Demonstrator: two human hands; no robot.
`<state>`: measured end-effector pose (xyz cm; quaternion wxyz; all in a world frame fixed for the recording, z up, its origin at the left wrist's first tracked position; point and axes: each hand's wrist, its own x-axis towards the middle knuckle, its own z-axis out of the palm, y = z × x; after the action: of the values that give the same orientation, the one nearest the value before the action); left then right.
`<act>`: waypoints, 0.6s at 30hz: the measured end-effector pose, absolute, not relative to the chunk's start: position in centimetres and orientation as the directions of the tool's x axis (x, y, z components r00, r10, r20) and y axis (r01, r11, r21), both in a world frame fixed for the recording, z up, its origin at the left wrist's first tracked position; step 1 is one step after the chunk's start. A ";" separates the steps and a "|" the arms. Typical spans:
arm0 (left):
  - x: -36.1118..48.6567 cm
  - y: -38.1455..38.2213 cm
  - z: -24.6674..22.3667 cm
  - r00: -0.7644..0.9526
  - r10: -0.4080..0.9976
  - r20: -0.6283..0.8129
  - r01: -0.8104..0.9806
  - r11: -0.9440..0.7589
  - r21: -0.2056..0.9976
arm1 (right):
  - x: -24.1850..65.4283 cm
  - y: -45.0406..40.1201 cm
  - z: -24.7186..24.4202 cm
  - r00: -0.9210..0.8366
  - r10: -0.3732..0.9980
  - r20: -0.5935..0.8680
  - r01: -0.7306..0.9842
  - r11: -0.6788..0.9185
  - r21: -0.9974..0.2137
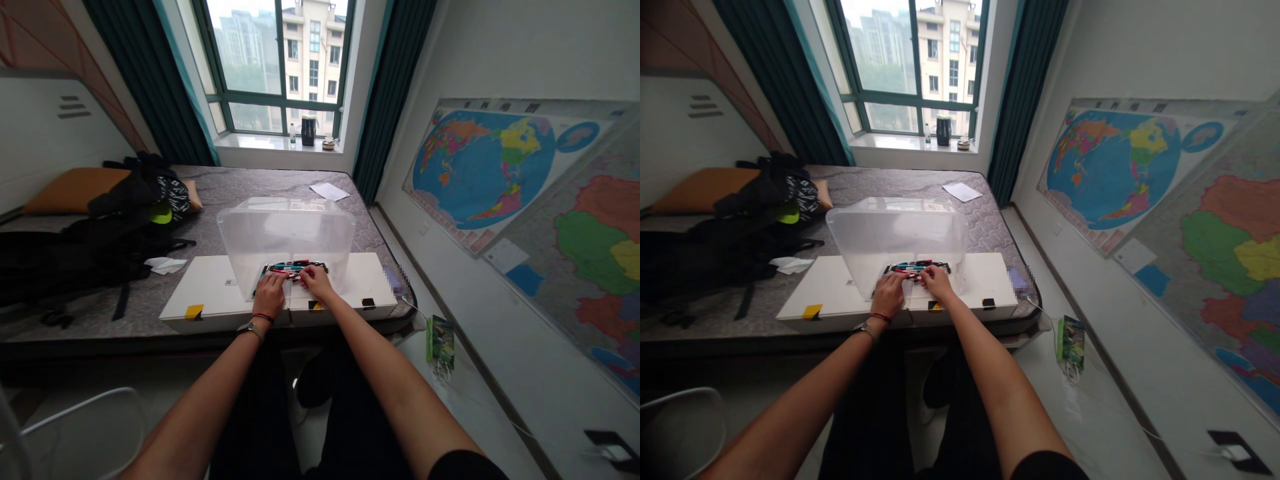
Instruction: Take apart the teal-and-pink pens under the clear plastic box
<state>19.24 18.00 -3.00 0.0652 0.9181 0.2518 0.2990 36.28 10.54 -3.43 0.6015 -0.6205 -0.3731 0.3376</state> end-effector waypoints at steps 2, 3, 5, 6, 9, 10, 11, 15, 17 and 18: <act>19.3 18.0 -3.0 0.694 0.499 0.519 0.419 -0.866 0.273 | 36.3 10.5 -3.4 0.489 0.870 0.059 0.160 -0.023 -0.987; 19.3 18.0 -2.9 0.693 0.498 0.521 0.417 -0.867 0.274 | 36.3 10.5 -3.4 0.485 0.871 0.077 0.215 -0.034 -0.976; 19.3 18.0 -2.9 0.690 0.495 0.528 0.413 -0.869 0.274 | 36.3 10.5 -3.2 0.472 0.874 0.113 0.326 -0.054 -0.944; 19.3 18.0 -2.9 0.688 0.493 0.533 0.411 -0.869 0.274 | 36.3 10.4 -3.0 0.464 0.876 0.129 0.378 -0.065 -0.923; 19.3 18.0 -3.0 0.682 0.494 0.539 0.409 -0.869 0.280 | 36.2 10.4 -2.5 0.435 0.885 0.167 0.504 -0.086 -0.859; 19.3 18.1 -3.0 0.679 0.498 0.539 0.410 -0.867 0.283 | 36.2 10.3 -2.4 0.426 0.888 0.173 0.529 -0.090 -0.844; 19.3 18.1 -3.1 0.677 0.501 0.540 0.413 -0.865 0.286 | 36.2 10.4 -2.3 0.418 0.891 0.176 0.545 -0.091 -0.834; 19.4 18.1 -3.2 0.663 0.513 0.546 0.424 -0.858 0.291 | 36.2 10.5 -2.6 0.408 0.900 0.155 0.511 -0.084 -0.856; 19.4 18.1 -3.2 0.660 0.517 0.545 0.430 -0.855 0.291 | 36.3 10.6 -2.8 0.410 0.903 0.127 0.452 -0.080 -0.889; 19.3 18.1 -3.2 0.660 0.519 0.544 0.433 -0.854 0.289 | 36.4 10.7 -2.9 0.404 0.907 0.117 0.430 -0.076 -0.900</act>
<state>19.35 18.13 -3.24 0.0672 0.9085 0.2620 0.3186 36.37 10.67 -2.95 0.4762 -0.6892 -0.4852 0.2505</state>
